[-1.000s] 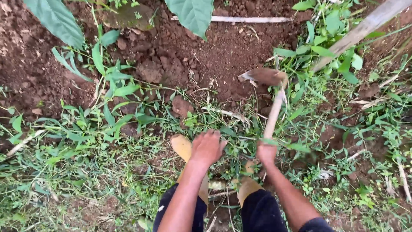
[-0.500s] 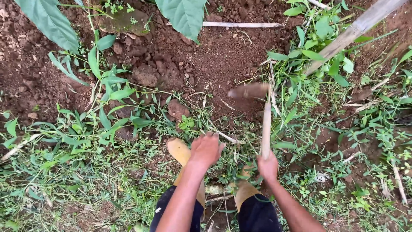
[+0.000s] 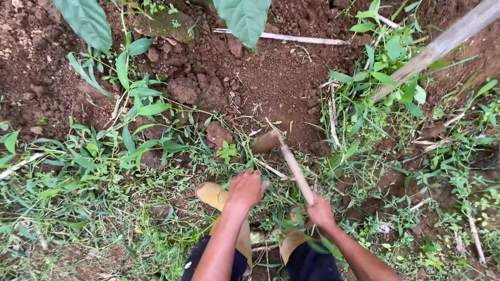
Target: Using a small hand hoe to remove weeds from the soil around a young plant and a wooden stake.
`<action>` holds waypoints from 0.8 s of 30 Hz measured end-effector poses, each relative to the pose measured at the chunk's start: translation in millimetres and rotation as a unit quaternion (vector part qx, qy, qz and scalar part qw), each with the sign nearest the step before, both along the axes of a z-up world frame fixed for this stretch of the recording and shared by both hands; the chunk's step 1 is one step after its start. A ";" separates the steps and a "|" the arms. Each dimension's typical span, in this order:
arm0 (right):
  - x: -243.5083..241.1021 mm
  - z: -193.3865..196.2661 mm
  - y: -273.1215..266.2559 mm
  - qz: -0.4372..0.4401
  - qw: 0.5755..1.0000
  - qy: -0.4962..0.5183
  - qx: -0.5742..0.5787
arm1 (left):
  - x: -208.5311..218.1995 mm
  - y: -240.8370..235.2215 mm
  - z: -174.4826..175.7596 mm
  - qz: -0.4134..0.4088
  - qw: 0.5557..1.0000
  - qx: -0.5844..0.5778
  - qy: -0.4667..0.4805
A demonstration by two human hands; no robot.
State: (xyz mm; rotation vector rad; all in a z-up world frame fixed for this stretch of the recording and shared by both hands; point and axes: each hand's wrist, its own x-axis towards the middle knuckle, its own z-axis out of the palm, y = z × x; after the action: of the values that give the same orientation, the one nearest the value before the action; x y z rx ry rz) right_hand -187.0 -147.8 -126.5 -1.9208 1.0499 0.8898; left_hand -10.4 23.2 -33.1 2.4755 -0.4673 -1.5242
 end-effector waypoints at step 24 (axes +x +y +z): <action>65.1 -115.7 32.5 -0.199 0.966 -0.159 -0.043 | -21.8 19.0 7.7 0.050 0.997 -0.052 0.030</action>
State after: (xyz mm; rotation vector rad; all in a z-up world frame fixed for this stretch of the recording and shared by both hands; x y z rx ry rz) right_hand -121.9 -115.3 -242.2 -1.7572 1.2294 0.3048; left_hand -32.3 42.2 -25.4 2.3316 -0.3954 -1.4903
